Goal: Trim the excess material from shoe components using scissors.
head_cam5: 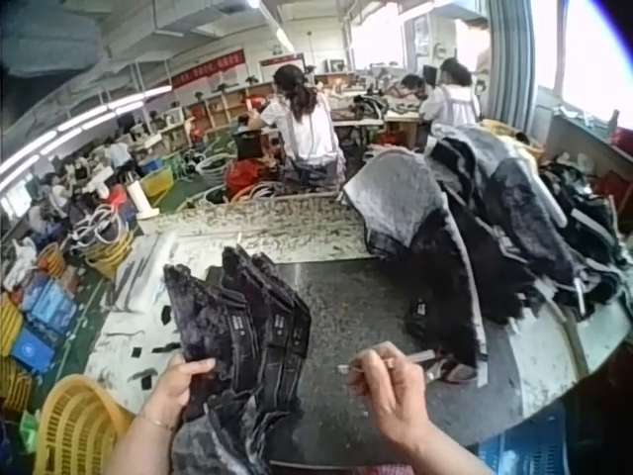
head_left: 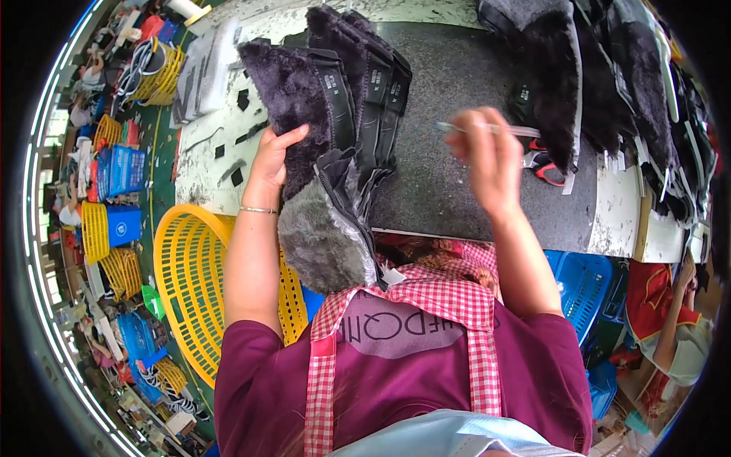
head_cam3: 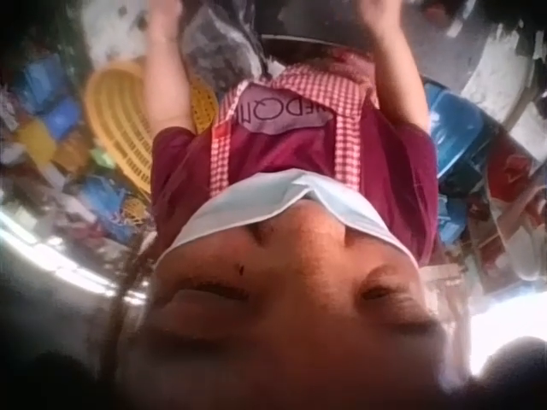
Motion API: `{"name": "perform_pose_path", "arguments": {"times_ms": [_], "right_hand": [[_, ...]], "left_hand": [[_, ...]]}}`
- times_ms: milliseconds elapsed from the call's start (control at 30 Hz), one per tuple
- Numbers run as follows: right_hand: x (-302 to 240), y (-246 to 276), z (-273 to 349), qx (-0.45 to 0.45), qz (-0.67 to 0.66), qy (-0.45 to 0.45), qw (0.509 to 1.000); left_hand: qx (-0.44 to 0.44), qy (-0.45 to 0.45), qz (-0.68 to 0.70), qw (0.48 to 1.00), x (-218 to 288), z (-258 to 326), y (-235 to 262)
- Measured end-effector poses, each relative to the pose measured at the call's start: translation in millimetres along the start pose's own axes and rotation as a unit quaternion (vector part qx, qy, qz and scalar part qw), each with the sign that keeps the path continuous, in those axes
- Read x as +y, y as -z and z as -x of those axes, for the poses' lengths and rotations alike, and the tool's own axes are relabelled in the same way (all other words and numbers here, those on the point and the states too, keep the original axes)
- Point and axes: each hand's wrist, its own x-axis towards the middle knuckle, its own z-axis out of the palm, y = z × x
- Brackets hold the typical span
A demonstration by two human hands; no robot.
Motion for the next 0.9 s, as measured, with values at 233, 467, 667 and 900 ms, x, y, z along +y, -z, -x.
{"name": "perform_pose_path", "arguments": {"times_ms": [233,467,667,900], "right_hand": [[69.0,226.1,37.1,0.366,0.358,-0.001,0.859],[120.2,285.8,30.6,0.123,0.655,-0.233,0.708],[80.1,199.3,34.8,0.163,0.452,0.011,0.877],[-2.1,7.9,33.8,-0.101,-0.005,0.058,0.993]], "left_hand": [[0.015,-0.017,-0.023,0.999,19.7,21.4,-12.4],[-0.072,0.07,-0.136,0.986,10.1,15.8,7.4],[-0.059,-0.06,-0.063,0.994,3.4,40.6,-33.2],[-0.092,-0.268,-0.108,0.953,38.7,66.2,-82.4]]}}
